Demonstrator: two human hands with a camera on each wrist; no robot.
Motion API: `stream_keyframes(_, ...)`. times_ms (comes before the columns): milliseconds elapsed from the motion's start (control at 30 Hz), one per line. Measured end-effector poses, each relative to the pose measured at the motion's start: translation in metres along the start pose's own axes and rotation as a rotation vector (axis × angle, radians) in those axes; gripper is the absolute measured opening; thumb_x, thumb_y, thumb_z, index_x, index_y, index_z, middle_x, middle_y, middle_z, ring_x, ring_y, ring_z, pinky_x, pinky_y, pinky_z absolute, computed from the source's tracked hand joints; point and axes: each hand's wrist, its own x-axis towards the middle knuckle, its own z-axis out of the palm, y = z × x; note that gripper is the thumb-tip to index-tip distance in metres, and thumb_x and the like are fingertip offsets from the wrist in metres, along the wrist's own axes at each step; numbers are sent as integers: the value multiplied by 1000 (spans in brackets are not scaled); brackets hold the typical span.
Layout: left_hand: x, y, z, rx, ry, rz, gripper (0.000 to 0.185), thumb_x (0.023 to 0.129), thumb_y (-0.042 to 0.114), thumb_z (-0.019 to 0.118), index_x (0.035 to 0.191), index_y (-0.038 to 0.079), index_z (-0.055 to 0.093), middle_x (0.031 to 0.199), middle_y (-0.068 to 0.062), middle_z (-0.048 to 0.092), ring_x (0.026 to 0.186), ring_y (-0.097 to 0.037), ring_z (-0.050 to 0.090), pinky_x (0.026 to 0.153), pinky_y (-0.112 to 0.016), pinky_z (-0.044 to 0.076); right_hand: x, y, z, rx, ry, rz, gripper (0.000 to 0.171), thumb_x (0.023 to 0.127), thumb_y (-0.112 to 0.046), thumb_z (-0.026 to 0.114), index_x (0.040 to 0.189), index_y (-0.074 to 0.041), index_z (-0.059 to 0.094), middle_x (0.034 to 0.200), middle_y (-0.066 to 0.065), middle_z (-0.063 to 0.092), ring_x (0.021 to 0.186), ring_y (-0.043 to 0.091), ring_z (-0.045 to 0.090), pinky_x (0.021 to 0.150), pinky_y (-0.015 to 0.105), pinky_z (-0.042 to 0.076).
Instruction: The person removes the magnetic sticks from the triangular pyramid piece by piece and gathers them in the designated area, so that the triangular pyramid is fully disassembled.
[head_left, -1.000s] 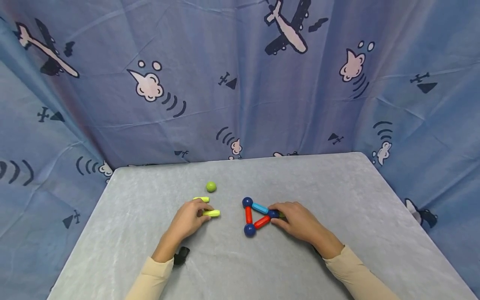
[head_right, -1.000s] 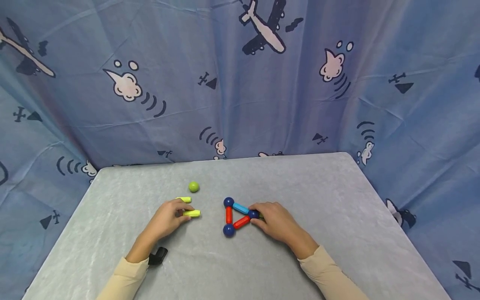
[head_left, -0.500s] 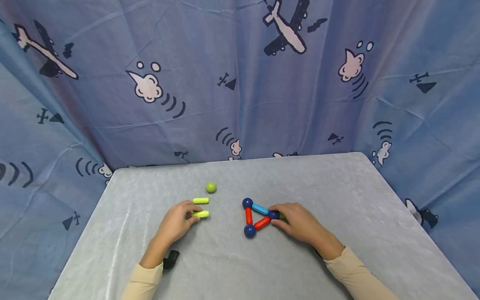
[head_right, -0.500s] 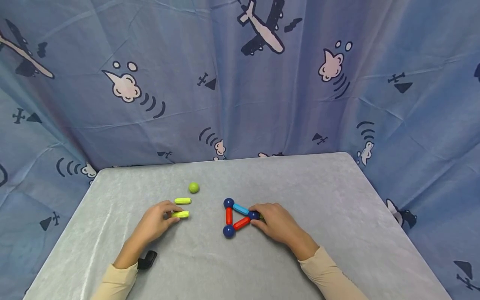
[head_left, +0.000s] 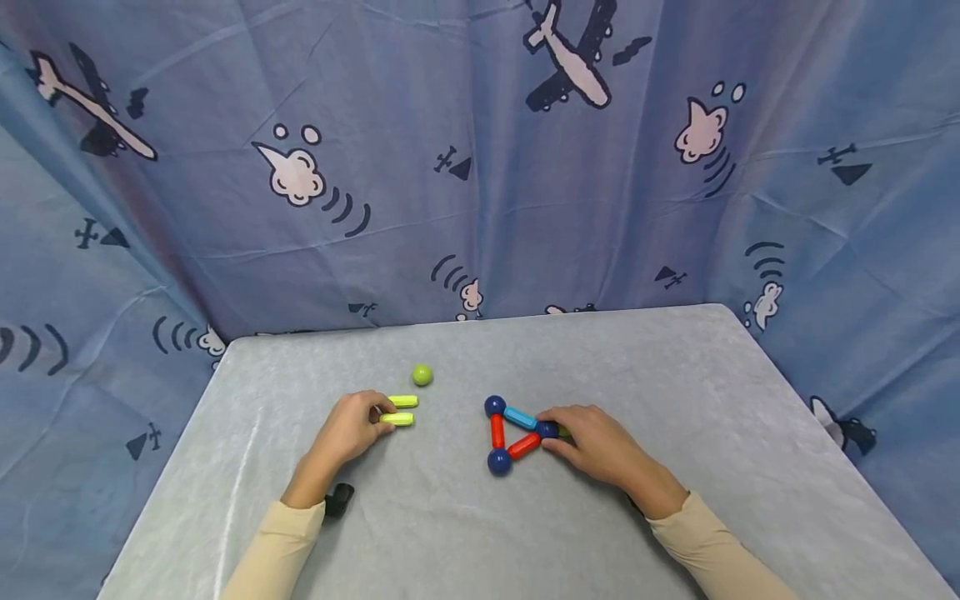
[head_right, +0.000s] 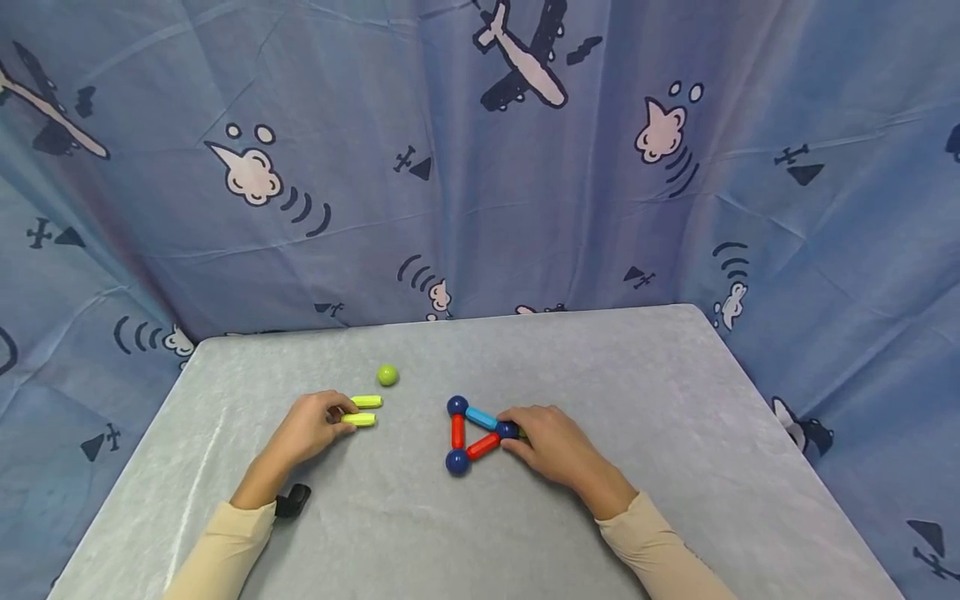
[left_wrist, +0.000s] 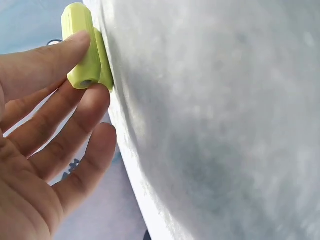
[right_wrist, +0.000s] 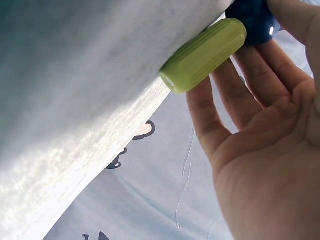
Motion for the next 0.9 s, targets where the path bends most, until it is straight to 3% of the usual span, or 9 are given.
stream_keyframes(333,3,-5,4,-24,12,-14,19,75,1,84,90,9,77,80,-3,62,70,-12,51,63,-27,43,0,1,2,4,-25,20,36,90,-35,73,122,-17,68,116,-1,73,107,19,69,95,45,52)
stream_keyframes(900,6,-1,7,74,93,-22,18,73,6,86,87,10,75,77,-2,62,67,-11,54,61,-27,44,0,-1,1,3,-38,41,36,90,-34,73,122,-17,69,115,-2,73,106,19,69,96,45,52)
